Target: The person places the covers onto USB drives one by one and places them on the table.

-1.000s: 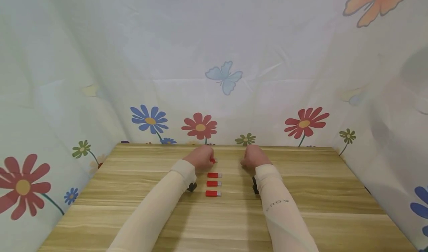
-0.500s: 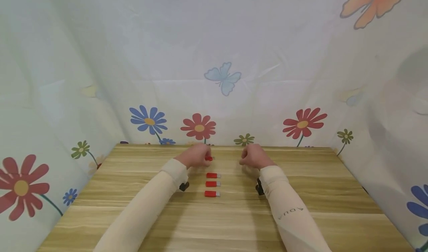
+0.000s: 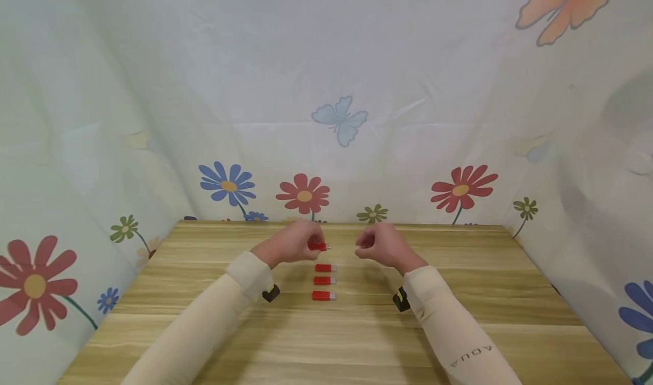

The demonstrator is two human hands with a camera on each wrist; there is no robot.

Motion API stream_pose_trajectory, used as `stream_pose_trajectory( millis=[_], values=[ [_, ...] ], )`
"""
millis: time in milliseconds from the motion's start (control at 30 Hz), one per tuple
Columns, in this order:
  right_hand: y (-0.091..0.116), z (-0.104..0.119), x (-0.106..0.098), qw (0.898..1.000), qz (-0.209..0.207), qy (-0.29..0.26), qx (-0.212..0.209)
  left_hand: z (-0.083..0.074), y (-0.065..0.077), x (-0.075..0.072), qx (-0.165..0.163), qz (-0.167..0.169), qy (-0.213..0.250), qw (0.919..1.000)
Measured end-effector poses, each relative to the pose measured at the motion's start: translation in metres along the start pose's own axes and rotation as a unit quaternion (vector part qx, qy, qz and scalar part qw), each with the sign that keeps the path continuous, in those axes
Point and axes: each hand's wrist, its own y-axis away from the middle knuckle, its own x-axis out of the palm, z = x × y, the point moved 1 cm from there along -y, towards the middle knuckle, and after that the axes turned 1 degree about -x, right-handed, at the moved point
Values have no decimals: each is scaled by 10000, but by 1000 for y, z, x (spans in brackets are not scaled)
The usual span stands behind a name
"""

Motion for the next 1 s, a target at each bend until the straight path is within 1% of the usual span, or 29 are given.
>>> stream_pose_trajectory(
  millis=[133,267,433,667,833,1000],
  values=[
    [9,11,1,9997,-74,-195,-148,-9,11,-4,178,-57,112,9998],
    [17,23,2,9982,-133,-501,-296,-16,21,-8,216,-46,121,9997],
    [26,35,5,9956,-187,-783,-476,-20,30,-8,354,-83,226,9991],
    [32,44,11,9922,-158,-1018,-703,-24,39,-9,739,-192,238,9968],
    [33,46,14,9916,-103,-1028,-778,-28,43,-14,844,-227,252,9959],
    [33,47,16,9908,-42,-1089,-797,-30,44,-16,919,-258,212,9952]
  ],
)
